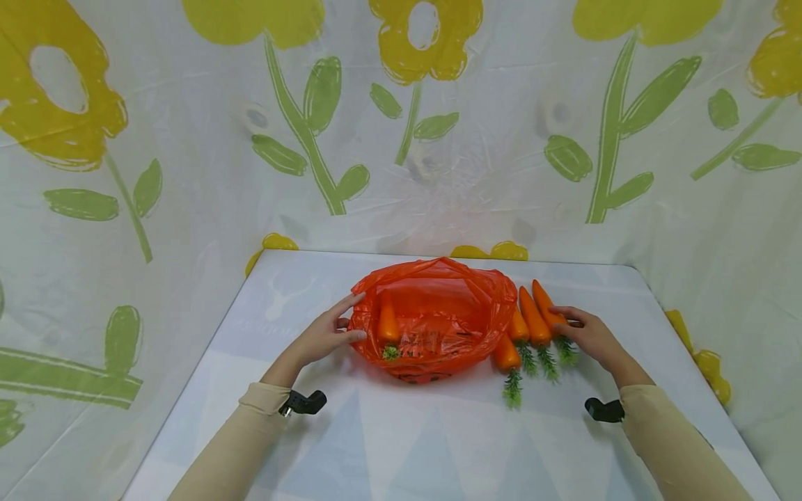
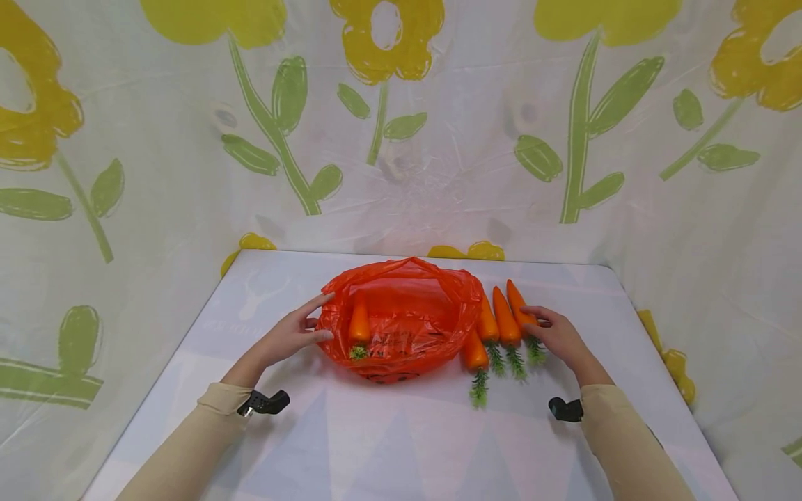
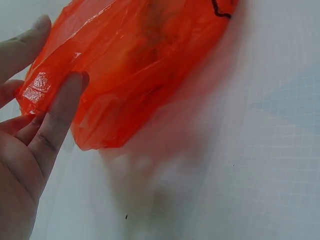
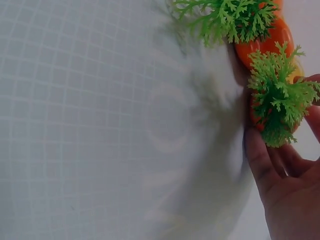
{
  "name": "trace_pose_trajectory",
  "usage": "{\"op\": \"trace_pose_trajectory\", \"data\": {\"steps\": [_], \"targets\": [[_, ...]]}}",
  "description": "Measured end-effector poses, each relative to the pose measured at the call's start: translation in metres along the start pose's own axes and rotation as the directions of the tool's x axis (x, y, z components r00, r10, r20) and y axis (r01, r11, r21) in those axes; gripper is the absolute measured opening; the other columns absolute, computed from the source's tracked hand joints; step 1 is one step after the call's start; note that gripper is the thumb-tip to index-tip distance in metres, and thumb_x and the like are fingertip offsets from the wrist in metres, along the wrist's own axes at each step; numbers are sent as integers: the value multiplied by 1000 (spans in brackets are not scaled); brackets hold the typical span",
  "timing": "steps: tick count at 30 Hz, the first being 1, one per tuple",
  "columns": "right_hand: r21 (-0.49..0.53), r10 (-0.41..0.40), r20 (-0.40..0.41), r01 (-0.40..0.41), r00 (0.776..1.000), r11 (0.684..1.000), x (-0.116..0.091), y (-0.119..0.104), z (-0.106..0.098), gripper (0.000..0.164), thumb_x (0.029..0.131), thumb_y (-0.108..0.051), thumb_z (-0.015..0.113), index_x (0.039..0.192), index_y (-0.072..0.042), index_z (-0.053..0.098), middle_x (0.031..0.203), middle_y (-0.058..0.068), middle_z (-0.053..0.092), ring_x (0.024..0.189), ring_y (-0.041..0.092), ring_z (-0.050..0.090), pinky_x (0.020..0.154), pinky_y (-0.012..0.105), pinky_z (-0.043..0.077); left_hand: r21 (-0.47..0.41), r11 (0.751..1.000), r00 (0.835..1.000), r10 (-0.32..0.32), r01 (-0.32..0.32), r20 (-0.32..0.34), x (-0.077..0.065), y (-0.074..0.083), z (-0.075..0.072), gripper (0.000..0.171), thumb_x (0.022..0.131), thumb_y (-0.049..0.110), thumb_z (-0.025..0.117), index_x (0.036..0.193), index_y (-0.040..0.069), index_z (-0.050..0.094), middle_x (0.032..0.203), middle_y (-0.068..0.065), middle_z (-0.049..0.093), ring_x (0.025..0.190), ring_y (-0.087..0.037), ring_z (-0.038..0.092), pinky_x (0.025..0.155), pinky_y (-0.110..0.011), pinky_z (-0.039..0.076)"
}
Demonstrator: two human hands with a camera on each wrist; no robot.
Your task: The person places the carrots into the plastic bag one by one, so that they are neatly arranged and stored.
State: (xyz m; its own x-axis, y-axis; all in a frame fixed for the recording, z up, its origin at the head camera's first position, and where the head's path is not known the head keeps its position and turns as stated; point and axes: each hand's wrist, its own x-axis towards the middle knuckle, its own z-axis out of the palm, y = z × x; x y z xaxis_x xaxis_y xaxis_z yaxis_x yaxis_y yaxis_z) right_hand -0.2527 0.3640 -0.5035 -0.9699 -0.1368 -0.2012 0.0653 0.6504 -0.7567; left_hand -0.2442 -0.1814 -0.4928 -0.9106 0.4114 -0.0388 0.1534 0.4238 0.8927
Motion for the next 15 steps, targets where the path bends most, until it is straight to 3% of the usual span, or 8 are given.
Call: {"op": "trace_pose_trajectory", "data": {"steps": [15], "targets": [[-35,-29,-26,28,999,999,0,6,3,60,105,-42,54,152,-5,46,154,32,37,133,53,40,106,67,39,-34,999,999,-38,37,-11,-3,3,0,84,92,33,77,161,23,31,166,-8,26,112,-28,64,95,-42,57]]}}
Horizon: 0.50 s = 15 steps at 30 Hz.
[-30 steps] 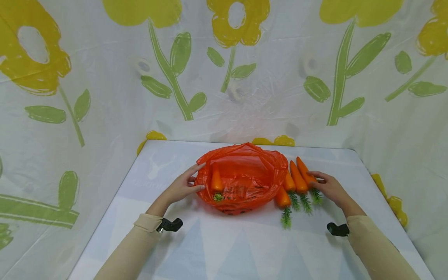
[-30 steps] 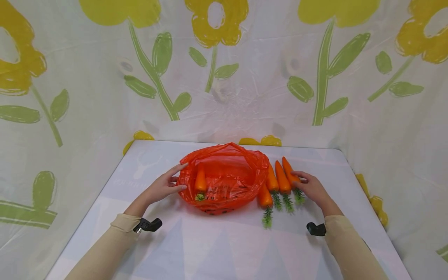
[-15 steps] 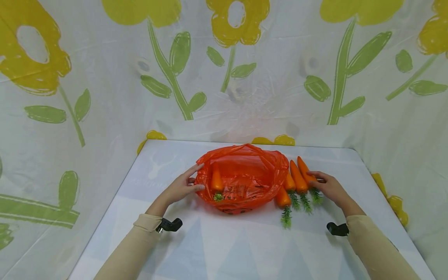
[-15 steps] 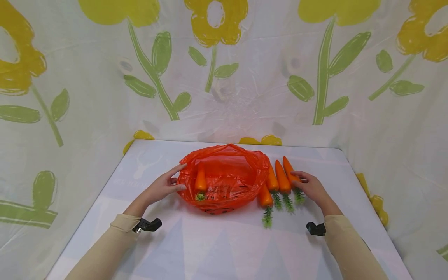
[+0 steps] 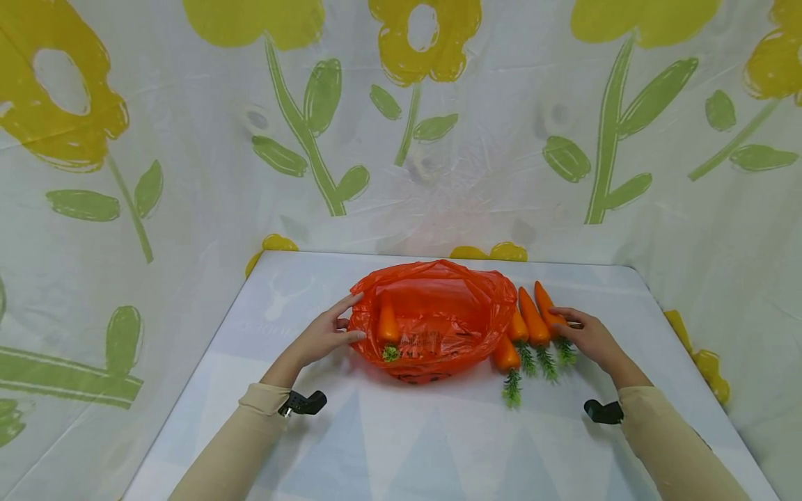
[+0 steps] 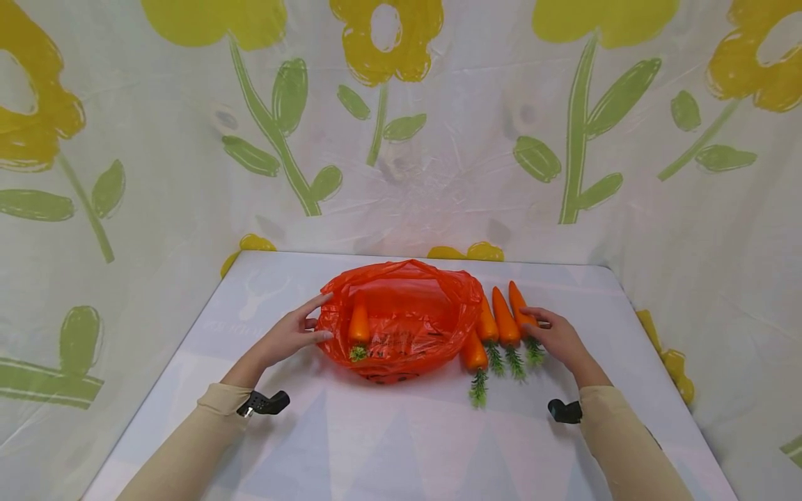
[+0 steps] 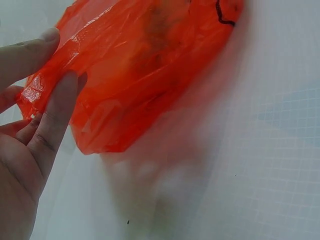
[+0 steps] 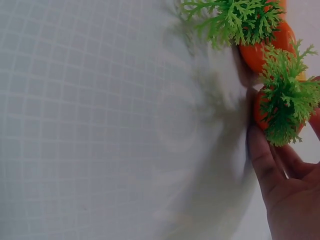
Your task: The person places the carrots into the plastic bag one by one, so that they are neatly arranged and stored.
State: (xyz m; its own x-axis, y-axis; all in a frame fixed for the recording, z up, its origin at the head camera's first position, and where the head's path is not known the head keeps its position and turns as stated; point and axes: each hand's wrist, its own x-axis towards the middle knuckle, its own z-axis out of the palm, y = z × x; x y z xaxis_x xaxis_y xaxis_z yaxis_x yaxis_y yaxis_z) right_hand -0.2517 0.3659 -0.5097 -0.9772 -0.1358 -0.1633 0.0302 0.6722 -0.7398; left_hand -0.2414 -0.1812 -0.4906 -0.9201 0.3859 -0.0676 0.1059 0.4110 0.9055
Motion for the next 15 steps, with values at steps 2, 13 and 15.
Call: {"op": "trace_pose_trajectory", "data": {"steps": [2,13,15], "targets": [[-1,-1,-1,1,1000,1000,0,0,0,60,106,-41,54,151,-4,46,154,33,36,134,54,39,107,68,38,-3,1000,1000,-4,4,-3,1,0,0,84,92,33,77,161,23,31,165,-8,29,111,-28,64,94,-42,57],[18,31,-29,-30,999,999,-2,-1,1,61,105,-43,55,152,-4,45,154,33,35,135,53,38,108,68,37,-27,1000,1000,-8,8,1,3,2,0,86,91,31,78,162,21,30,165,-10,29,113,-29,64,94,-41,57],[27,27,-35,-26,999,999,-3,0,1,61,105,-42,55,152,-4,45,154,33,35,135,53,39,107,68,37,-27,1000,1000,-13,13,0,3,3,1,86,91,32,78,162,21,30,165,-10,29,114,-30,64,94,-41,57]]}}
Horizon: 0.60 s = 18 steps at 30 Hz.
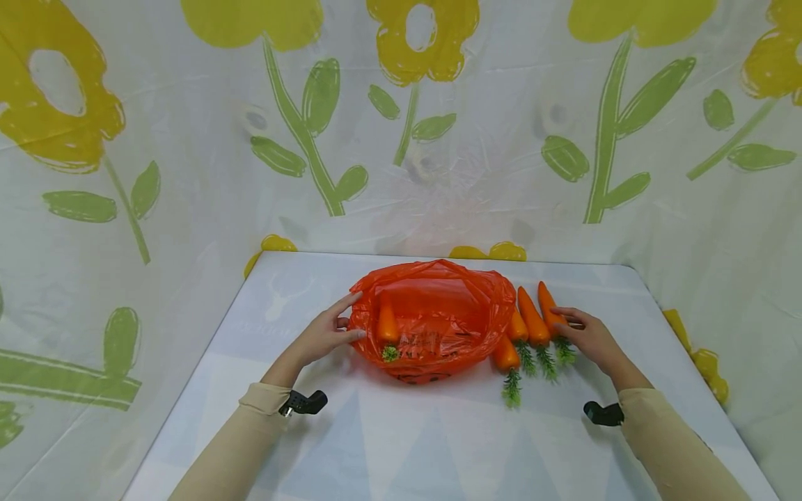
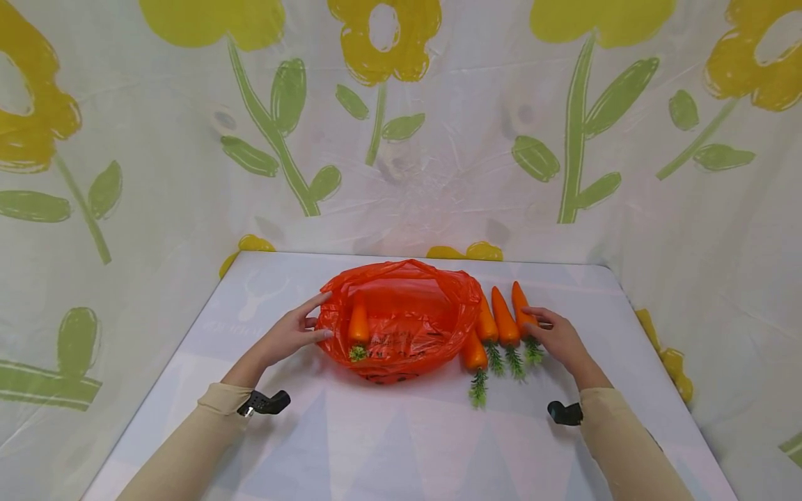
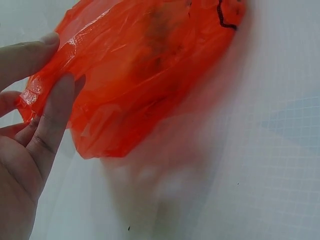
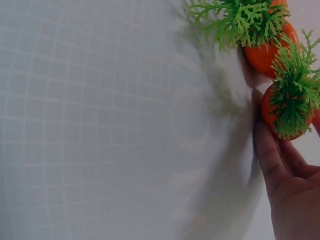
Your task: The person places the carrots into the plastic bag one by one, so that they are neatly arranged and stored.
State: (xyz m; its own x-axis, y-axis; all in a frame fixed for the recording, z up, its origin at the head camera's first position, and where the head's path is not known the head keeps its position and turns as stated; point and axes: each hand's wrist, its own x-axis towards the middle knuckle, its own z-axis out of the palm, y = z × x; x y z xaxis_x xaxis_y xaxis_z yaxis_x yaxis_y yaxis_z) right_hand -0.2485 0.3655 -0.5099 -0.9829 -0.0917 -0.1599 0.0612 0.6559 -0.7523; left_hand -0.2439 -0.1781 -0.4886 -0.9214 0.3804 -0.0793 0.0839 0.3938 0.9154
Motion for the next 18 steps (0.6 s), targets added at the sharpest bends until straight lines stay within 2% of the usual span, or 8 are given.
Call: {"op": "trace_pose_trajectory", "data": {"steps": [12,18], "targets": [[21,31,-16,-31,999,999,-4,4,0,66,104,-50,54,153,-6,44,155,32,36,135,52,40,106,65,41,-6,1000,1000,-15,15,-3,1,-3,0,87,91,33,78,162,22,29,163,-10,32,115,-30,63,94,-42,57],[30,35,-20,-35,999,999,-6,3,-1,67,104,-50,54,153,-6,43,154,31,37,135,52,41,107,64,41,-14,1000,1000,1,-1,0,0,-2,0,87,92,31,78,162,19,29,162,-12,33,115,-30,64,94,-42,57]]}}
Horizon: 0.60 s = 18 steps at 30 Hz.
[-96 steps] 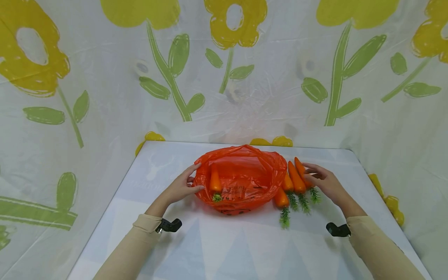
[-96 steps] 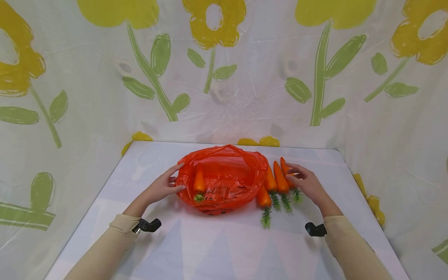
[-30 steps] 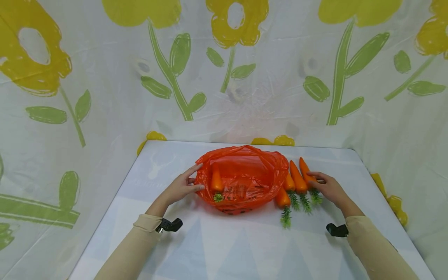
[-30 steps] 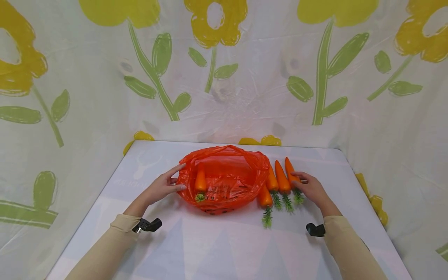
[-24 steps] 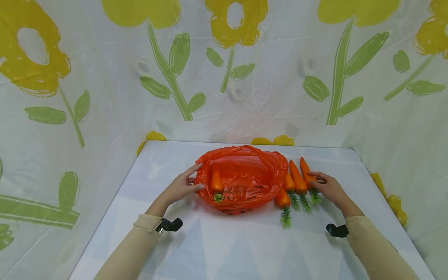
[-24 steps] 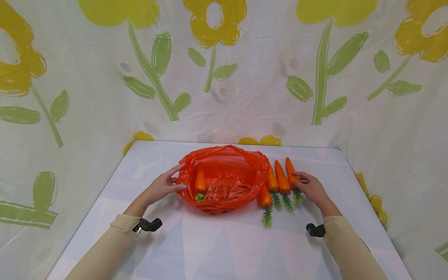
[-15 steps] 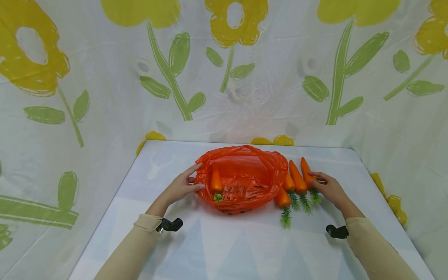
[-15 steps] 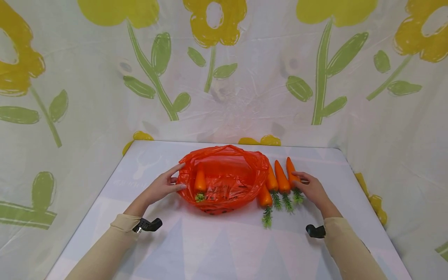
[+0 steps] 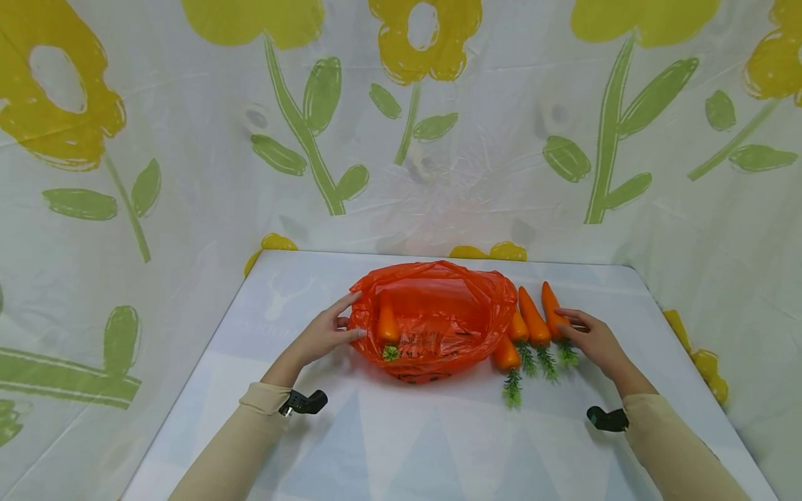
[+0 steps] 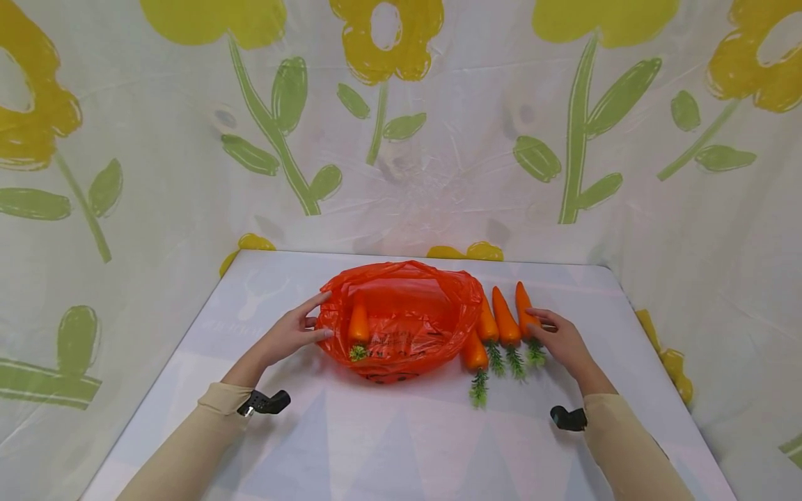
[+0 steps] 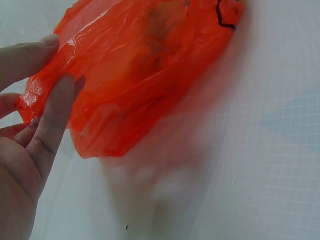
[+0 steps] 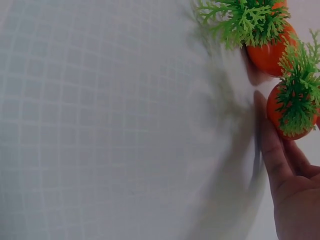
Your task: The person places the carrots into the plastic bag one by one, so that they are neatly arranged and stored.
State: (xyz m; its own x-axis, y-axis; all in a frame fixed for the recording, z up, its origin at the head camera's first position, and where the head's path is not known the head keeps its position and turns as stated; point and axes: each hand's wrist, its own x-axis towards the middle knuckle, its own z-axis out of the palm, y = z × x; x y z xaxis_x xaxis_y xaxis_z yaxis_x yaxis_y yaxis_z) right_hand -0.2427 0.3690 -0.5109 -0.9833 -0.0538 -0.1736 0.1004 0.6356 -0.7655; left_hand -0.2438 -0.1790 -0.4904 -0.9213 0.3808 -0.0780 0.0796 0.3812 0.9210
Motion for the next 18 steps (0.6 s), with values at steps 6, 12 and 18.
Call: {"op": "trace_pose_trajectory", "data": {"steps": [6,12,18], "targets": [[3,-19,-9,19,1000,1000,-4,-1,-1,66,104,-49,53,153,-5,44,153,32,38,134,52,42,106,64,42,6,1000,1000,6,-6,-1,0,1,0,87,92,30,78,162,19,28,162,-11,33,112,-28,65,93,-40,57],[6,-38,-18,38,999,999,-6,-1,-1,64,105,-46,53,152,-4,45,152,33,40,134,51,44,106,62,43,2,1000,1000,5,-5,-1,0,1,0,87,92,29,78,162,19,28,161,-12,34,109,-26,66,92,-38,58],[8,-36,-23,37,999,999,-6,-1,0,64,105,-46,53,152,-4,45,152,32,40,133,51,44,106,62,43,0,1000,1000,9,-9,0,-1,1,0,86,92,30,77,162,18,28,162,-13,32,112,-28,65,93,-40,58]]}}
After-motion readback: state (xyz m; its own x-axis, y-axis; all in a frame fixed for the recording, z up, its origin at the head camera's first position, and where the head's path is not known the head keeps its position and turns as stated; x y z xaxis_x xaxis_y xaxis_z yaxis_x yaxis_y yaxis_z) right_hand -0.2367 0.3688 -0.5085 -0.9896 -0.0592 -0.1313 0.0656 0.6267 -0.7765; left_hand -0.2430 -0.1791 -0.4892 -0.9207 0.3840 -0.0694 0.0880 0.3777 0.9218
